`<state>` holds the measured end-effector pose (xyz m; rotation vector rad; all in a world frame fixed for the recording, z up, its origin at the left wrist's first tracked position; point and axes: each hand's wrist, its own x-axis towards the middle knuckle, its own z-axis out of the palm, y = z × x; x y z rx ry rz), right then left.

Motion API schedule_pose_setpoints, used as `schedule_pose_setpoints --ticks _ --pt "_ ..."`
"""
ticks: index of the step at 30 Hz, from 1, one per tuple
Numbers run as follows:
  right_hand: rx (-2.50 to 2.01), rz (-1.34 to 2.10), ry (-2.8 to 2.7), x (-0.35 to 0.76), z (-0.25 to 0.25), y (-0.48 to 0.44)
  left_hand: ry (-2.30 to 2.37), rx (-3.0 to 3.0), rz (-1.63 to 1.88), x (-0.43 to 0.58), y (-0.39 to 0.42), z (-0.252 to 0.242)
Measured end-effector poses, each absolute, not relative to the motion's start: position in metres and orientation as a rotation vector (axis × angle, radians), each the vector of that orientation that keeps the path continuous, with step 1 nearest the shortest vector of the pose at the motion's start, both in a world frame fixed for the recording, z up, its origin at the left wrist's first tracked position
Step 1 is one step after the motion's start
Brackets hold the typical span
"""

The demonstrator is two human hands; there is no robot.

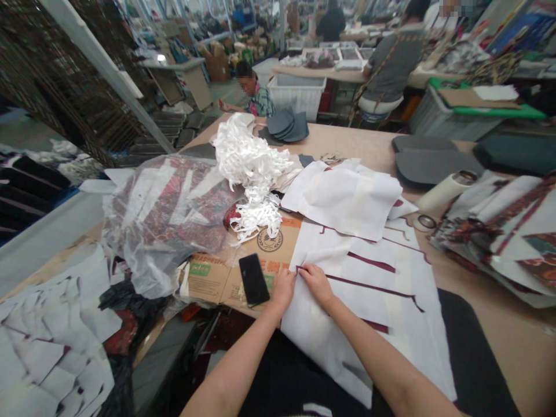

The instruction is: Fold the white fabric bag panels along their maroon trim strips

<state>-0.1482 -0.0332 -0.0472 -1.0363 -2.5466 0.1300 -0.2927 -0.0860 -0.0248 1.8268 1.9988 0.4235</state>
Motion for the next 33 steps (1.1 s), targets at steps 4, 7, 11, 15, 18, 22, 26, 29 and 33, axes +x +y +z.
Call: schedule_pose_setpoints --ticks 4,7,11,15,18,22,26,29,33 --pt "-1.092 0.182 -2.552 -0.145 -0.046 -0.032 1.996 2.053 0.236 -0.29 -0.091 -0.023" --pt "-1.049 0.19 -2.603 -0.143 -0.04 -0.031 1.995 2.123 0.152 -0.288 -0.093 -0.018" --pt "-0.913 0.124 -2.665 -0.138 -0.036 -0.03 1.988 2.184 0.13 -0.287 -0.094 -0.017" --pt "-0.891 0.083 -2.691 -0.136 -0.037 -0.029 1.994 2.261 0.195 -0.287 -0.095 -0.024" --pt "-0.926 0.072 -2.718 -0.139 -0.037 -0.029 2.041 2.344 0.242 -0.286 -0.095 -0.028" --pt "-0.997 0.058 -2.729 -0.143 -0.037 -0.031 2.03 2.484 0.18 -0.289 -0.098 -0.027" --pt "-1.083 0.029 -2.706 -0.149 -0.041 -0.033 1.898 2.577 0.12 -0.304 -0.108 -0.016" --pt "-1.195 0.038 -2.628 -0.153 -0.046 -0.033 1.873 2.508 0.101 -0.314 -0.113 -0.007" --pt "-1.362 0.121 -2.487 -0.154 -0.049 -0.029 2.007 2.189 0.163 -0.31 -0.101 0.002"
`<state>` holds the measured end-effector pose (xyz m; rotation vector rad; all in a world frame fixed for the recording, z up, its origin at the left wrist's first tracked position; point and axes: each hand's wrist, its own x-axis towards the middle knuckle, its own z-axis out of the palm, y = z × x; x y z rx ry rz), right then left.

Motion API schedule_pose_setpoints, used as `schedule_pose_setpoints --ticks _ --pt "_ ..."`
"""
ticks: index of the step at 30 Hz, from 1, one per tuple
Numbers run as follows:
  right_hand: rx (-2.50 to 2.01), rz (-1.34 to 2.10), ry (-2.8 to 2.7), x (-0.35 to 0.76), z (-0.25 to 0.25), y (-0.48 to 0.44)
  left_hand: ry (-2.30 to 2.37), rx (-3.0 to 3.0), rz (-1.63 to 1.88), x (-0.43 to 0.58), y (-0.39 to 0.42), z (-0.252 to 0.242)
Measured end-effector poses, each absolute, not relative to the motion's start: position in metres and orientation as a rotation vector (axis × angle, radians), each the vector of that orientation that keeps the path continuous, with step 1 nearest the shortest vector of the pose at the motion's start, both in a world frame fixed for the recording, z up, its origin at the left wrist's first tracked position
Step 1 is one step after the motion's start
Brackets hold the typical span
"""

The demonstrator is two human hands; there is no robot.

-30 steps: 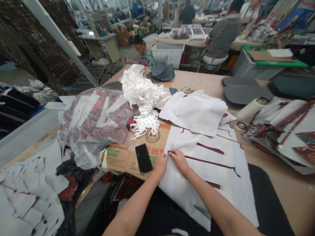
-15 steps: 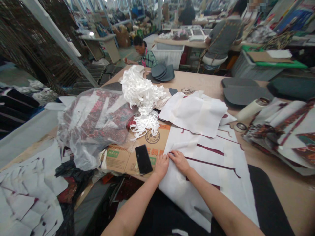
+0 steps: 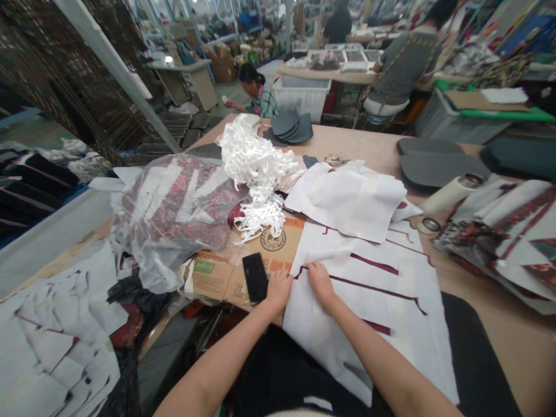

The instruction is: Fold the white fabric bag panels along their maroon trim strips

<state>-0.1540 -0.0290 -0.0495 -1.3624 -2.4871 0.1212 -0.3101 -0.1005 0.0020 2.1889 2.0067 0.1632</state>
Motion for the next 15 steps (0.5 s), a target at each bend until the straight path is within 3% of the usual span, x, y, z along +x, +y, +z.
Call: schedule_pose_setpoints --ticks 6,15 --pt "-1.3 0.17 -2.475 -0.151 -0.047 -0.028 1.897 1.97 0.353 -0.293 -0.061 -0.007" --pt "-1.072 0.014 -2.605 -0.143 -0.037 -0.042 1.771 2.431 0.161 -0.295 -0.067 -0.013"
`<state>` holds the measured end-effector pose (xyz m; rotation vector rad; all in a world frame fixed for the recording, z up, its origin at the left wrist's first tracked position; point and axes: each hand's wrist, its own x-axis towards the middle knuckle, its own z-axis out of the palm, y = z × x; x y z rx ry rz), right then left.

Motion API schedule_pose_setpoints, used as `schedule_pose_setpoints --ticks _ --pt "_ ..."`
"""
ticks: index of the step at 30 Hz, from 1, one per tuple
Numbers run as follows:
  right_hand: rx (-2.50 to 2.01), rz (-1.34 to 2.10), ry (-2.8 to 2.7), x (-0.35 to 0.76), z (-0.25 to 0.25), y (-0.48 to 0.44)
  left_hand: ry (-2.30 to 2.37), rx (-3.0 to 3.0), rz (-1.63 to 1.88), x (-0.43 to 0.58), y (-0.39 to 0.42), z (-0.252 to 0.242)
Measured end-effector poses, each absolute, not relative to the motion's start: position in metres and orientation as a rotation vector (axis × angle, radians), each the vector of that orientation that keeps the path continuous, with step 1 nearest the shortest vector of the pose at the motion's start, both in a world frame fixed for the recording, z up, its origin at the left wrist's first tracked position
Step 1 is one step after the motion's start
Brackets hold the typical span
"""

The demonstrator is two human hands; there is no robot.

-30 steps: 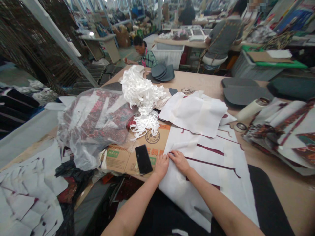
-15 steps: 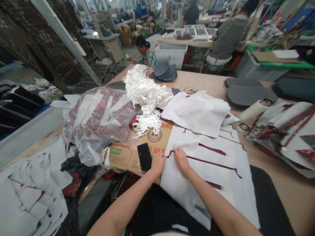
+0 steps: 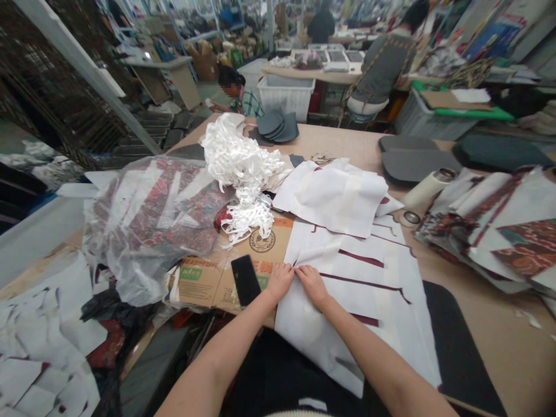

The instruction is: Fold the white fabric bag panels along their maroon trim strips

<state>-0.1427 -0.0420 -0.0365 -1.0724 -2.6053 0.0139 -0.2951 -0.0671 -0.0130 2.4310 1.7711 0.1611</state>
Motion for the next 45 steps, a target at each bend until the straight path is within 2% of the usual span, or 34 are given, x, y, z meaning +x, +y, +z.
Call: schedule_pose_setpoints --ticks 6,11,16,21,24,28,30,35,39,45 --pt "-1.002 -0.097 -2.713 -0.127 -0.03 -0.042 1.734 2.657 0.06 -0.29 -0.07 -0.011" --pt "-1.077 -0.153 -2.778 -0.06 -0.02 -0.037 1.783 2.601 0.003 -0.286 -0.072 -0.006" --pt "-1.438 0.013 -2.741 0.013 -0.007 -0.039 2.02 2.154 0.098 -0.285 -0.073 -0.003" --pt "-1.906 0.262 -2.629 0.031 0.01 -0.034 2.07 1.786 0.298 -0.281 -0.069 -0.005" --pt "-1.744 0.287 -2.752 0.028 0.03 -0.039 2.034 1.632 0.408 -0.28 -0.071 -0.004" --pt "-1.242 0.105 -2.775 0.039 0.055 -0.077 1.873 1.539 0.65 -0.285 -0.093 0.004" --pt "-1.134 0.027 -2.74 0.052 0.062 -0.107 1.834 1.554 0.744 -0.286 -0.115 0.013" --pt "-1.157 -0.033 -2.726 0.094 0.059 -0.167 1.852 2.036 0.941 -0.278 -0.189 0.051" --pt "-1.295 0.115 -2.703 0.118 0.055 -0.187 1.739 2.42 1.124 -0.264 -0.237 0.077" --pt "-1.426 0.24 -2.615 0.135 0.077 -0.198 1.758 2.349 1.188 -0.255 -0.268 0.092"
